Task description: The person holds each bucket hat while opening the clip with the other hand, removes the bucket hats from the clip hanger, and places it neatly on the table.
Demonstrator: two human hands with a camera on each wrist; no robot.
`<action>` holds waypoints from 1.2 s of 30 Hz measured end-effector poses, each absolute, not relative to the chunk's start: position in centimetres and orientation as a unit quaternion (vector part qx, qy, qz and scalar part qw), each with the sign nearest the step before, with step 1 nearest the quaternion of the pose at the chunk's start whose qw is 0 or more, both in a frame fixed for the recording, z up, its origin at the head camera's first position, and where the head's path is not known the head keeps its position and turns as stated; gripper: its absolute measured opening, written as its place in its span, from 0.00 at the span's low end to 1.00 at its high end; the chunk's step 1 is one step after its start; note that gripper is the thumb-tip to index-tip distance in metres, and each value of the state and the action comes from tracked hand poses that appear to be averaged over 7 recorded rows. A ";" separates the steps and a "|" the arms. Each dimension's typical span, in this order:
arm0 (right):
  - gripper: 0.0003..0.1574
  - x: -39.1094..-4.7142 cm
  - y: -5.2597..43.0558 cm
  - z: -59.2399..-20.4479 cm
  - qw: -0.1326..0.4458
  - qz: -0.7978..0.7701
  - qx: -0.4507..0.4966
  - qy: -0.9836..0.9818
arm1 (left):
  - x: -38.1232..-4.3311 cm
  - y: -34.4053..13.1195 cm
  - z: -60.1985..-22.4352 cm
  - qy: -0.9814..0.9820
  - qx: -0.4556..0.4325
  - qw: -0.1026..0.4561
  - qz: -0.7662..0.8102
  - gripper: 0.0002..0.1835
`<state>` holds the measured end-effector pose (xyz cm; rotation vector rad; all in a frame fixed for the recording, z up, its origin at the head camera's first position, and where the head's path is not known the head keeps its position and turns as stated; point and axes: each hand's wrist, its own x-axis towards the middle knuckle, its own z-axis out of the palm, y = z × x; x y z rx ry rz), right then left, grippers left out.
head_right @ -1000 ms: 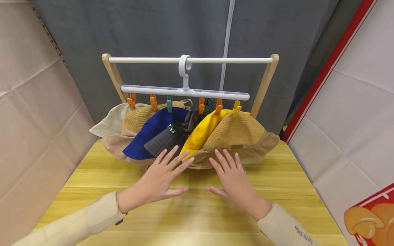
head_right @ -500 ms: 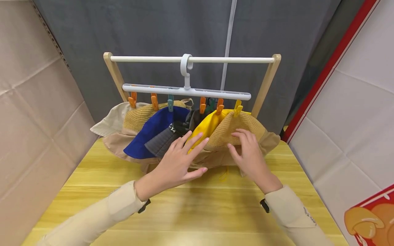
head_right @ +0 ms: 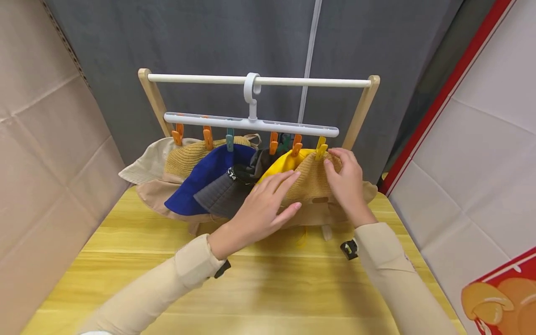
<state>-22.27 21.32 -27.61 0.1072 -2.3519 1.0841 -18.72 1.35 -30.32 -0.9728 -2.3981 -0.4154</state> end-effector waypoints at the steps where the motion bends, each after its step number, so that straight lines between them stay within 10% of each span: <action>1: 0.22 -22.5 21.3 -27.4 0.265 0.402 0.037 -0.876 | -18.9 1.6 -30.3 -0.885 -0.357 0.255 -0.157 0.32; 36: 0.41 -25.1 22.4 -26.5 0.144 0.457 0.026 -0.877 | -25.2 7.1 -28.9 -0.915 -0.267 0.211 -0.216 0.24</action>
